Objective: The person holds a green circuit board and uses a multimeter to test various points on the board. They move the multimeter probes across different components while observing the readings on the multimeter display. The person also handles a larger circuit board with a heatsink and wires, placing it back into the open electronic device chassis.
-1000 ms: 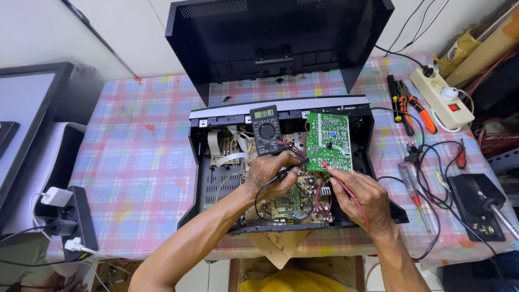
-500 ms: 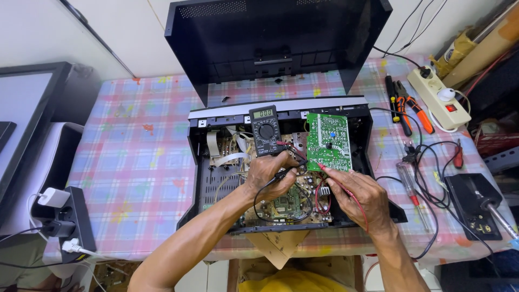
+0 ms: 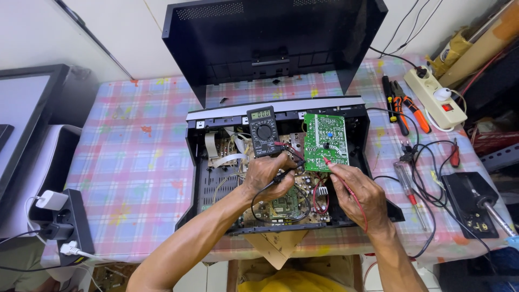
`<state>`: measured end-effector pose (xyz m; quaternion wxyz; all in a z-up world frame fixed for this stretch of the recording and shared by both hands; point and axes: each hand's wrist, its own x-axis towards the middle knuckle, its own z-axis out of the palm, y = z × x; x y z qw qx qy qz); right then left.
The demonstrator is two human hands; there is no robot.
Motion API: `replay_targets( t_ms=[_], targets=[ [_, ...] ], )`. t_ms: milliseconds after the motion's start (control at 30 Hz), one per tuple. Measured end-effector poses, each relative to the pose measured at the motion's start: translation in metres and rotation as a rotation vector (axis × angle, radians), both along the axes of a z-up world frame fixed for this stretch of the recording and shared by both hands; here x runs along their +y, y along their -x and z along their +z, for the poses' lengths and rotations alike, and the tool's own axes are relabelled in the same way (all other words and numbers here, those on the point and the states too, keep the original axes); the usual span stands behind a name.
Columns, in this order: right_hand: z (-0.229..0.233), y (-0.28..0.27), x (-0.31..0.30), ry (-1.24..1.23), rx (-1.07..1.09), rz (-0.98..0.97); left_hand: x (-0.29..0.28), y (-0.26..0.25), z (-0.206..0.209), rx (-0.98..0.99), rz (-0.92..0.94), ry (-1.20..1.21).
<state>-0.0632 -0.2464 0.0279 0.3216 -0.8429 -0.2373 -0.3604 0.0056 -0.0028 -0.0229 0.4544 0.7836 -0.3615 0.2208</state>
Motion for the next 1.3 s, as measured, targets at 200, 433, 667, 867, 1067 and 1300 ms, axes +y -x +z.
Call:
replay_targets(
  t_ms=[200, 433, 667, 867, 1067, 1300],
  targets=[
    [-0.016, -0.003, -0.007, -0.009, -0.039, -0.060, -0.005, 0.008, -0.021, -0.256, -0.196, -0.070],
    [-0.016, -0.005, -0.008, 0.004, -0.014, -0.107, -0.014, 0.027, 0.017, -0.452, -0.244, -0.238],
    [-0.019, -0.005, -0.009, -0.014, 0.009, -0.110, -0.019, 0.031, 0.014, -0.555, -0.266, -0.229],
    [-0.016, -0.006, -0.008, -0.021, -0.006, -0.095, -0.012, 0.028, 0.004, -0.620, -0.238, -0.291],
    [-0.013, -0.005, -0.005, -0.013, -0.045, -0.124, -0.027, 0.028, 0.074, -0.817, -0.187, -0.423],
    [-0.006, -0.006, -0.006, -0.045, -0.059, -0.119, -0.024, -0.004, 0.081, -0.671, -0.090, -0.140]
  ],
)
